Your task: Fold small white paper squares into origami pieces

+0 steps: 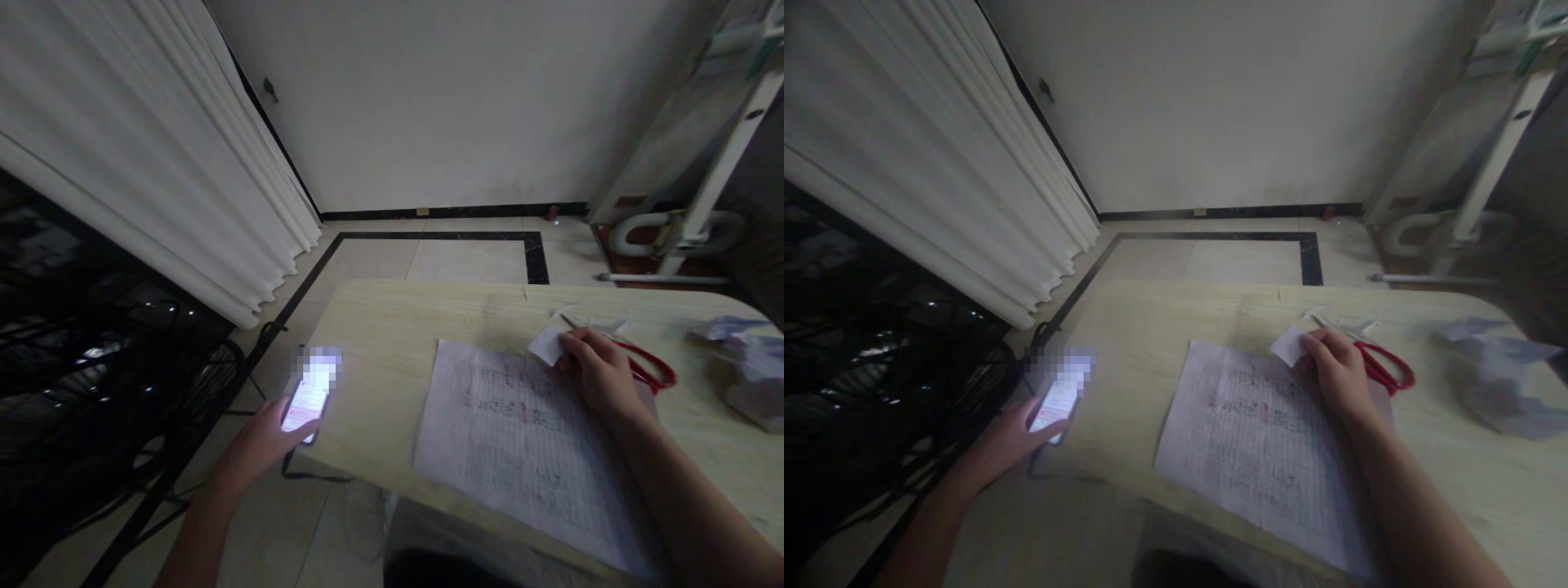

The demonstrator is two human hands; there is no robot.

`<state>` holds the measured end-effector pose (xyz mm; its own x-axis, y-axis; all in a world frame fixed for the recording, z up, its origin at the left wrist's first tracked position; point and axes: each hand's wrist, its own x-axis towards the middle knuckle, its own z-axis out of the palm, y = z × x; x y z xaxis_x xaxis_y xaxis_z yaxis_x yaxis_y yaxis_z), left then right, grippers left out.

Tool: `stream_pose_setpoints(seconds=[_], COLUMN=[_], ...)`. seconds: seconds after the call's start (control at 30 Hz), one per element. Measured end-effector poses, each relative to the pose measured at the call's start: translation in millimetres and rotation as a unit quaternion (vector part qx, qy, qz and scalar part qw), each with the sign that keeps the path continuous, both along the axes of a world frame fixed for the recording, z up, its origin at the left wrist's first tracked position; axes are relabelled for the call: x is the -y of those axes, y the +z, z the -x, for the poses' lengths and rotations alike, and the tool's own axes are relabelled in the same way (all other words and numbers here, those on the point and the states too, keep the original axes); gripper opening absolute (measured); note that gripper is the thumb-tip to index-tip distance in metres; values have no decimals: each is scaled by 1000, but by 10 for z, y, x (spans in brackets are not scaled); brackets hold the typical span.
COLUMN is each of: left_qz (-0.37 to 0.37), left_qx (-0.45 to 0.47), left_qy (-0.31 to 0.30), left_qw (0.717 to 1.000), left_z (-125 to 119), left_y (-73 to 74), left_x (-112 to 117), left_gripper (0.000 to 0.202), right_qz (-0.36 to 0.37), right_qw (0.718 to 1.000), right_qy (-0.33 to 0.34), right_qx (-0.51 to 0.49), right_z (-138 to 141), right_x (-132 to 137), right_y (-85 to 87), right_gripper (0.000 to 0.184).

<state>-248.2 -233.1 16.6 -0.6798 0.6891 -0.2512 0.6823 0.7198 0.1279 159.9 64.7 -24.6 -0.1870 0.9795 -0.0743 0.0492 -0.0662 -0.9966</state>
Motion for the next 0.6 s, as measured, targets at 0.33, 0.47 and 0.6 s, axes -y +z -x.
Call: stream_pose_setpoints(seconds=[0.33,0.47,0.6], left_qz=[27,5,-14], left_qx=[-29,-20,-5], left_qy=[-15,-6,-15], left_qw=[999,1000,1000], left_z=[-107,-190,-250], left_y=[-95,-78,-80], left_x=[55,-44,-133], left_gripper=[75,70,69], right_qz=[-30,-27,-34], right_qw=[999,999,999], right_qy=[3,2,-2], right_qx=[26,32,39], right_z=[-16,-18,-26], right_x=[-6,-8,-11], right_y=[-26,-27,-33], right_gripper=[25,25,26])
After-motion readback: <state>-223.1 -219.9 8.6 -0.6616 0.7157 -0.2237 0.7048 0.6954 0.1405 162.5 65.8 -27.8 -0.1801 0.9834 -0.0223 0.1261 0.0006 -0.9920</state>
